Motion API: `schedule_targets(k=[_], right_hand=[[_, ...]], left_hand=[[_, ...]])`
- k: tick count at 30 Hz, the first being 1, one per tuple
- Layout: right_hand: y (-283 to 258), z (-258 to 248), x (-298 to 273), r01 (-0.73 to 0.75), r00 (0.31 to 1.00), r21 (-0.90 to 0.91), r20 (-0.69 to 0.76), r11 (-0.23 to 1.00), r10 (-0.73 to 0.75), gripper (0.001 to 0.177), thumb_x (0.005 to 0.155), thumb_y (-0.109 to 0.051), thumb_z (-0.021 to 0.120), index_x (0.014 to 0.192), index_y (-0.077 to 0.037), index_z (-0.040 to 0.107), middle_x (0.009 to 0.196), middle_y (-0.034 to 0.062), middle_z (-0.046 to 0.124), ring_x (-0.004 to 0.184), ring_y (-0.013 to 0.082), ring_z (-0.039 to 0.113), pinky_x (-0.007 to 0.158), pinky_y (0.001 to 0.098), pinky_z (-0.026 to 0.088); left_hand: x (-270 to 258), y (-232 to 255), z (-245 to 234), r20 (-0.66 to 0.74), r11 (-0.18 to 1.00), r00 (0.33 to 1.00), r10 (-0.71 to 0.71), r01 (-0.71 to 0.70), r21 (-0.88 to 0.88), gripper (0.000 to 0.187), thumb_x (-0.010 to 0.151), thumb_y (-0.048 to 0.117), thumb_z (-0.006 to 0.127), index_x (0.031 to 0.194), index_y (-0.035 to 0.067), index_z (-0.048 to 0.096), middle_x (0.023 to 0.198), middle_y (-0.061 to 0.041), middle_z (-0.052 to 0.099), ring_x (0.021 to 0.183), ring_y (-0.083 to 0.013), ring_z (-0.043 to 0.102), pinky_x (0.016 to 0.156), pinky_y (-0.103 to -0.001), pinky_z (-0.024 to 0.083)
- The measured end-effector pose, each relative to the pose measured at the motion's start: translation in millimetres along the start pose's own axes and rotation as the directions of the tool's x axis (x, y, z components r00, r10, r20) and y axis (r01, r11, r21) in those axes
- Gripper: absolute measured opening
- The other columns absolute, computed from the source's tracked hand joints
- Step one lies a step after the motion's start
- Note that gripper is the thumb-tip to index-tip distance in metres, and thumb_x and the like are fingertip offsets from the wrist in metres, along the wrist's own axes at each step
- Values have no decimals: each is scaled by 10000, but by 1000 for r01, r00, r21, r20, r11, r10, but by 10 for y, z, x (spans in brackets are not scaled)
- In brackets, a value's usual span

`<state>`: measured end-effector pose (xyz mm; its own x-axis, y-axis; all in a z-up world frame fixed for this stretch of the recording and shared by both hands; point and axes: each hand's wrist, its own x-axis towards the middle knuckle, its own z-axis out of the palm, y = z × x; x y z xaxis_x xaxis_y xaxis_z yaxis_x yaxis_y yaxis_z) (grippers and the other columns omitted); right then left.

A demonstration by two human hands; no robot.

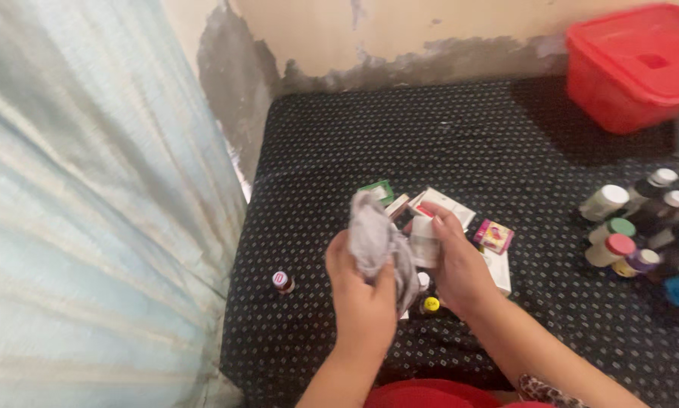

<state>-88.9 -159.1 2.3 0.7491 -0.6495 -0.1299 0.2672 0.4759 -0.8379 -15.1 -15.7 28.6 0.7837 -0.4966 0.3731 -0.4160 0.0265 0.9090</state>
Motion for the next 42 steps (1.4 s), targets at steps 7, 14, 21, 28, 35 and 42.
schedule_targets(k=[7, 14, 21, 28, 35, 42], right_hand=[[-149, -408, -164, 118, 992, 274, -68, 954, -104, 393, 1071, -353, 414, 1335, -84, 527, 1159, 86, 649, 1019, 209, 641, 894, 379, 525], [-592, -957, -338, 327, 938, 155, -170, 932, -301, 307, 1115, -312, 436, 1358, -132, 484, 1121, 71, 597, 1027, 208, 595, 891, 378, 498], [-862, -939, -656, 155, 966, 127, -228, 980, -123, 394, 1031, -322, 377, 1320, -106, 536, 1200, 59, 655, 1087, 171, 620, 964, 352, 487], [-1289, -1446, -706, 262, 933, -18, -250, 965, -258, 324, 1004, -204, 524, 1306, -91, 492, 1117, 71, 633, 1015, 161, 606, 901, 333, 486], [-1284, -1863, -756, 315, 929, -2, -203, 949, -309, 296, 1050, -238, 507, 1301, -83, 483, 1011, 64, 610, 922, 135, 583, 836, 285, 480], [-1397, -2355, -805, 526, 814, -350, -57, 775, -578, 267, 1094, -222, 498, 1313, -70, 488, 1164, 47, 568, 1062, 133, 514, 950, 278, 424]], left_hand=[[-155, 341, 488, 320, 934, 888, 330, -357, 29, 566, 824, 0, 667, 1386, 3, 603, 1466, -179, 528, 1349, -410, 493, 1136, -467, 406], [-153, 488, 1076, 410, 955, 864, 290, -289, -66, 472, 808, -29, 638, 1277, 8, 669, 1400, -157, 594, 1292, -367, 539, 1097, -432, 429], [18, 667, 1563, 433, 885, 889, -151, 317, -341, 364, 893, 21, 586, 1254, 23, 640, 1246, -140, 690, 1143, -264, 682, 976, -349, 521], [-478, 831, 2017, 424, 938, 901, 88, 68, -339, 348, 939, 23, 571, 1282, -10, 620, 1228, -169, 671, 1132, -276, 678, 966, -369, 522], [-469, 774, 2483, 496, 865, 849, -184, 379, -328, 281, 988, 106, 537, 1164, -49, 692, 1055, -161, 735, 963, -216, 675, 839, -357, 534], [-579, 668, 2992, 613, 655, 699, -368, 663, -363, 450, 1059, 310, 506, 1102, -84, 718, 968, -134, 695, 832, -168, 630, 728, -326, 508]])
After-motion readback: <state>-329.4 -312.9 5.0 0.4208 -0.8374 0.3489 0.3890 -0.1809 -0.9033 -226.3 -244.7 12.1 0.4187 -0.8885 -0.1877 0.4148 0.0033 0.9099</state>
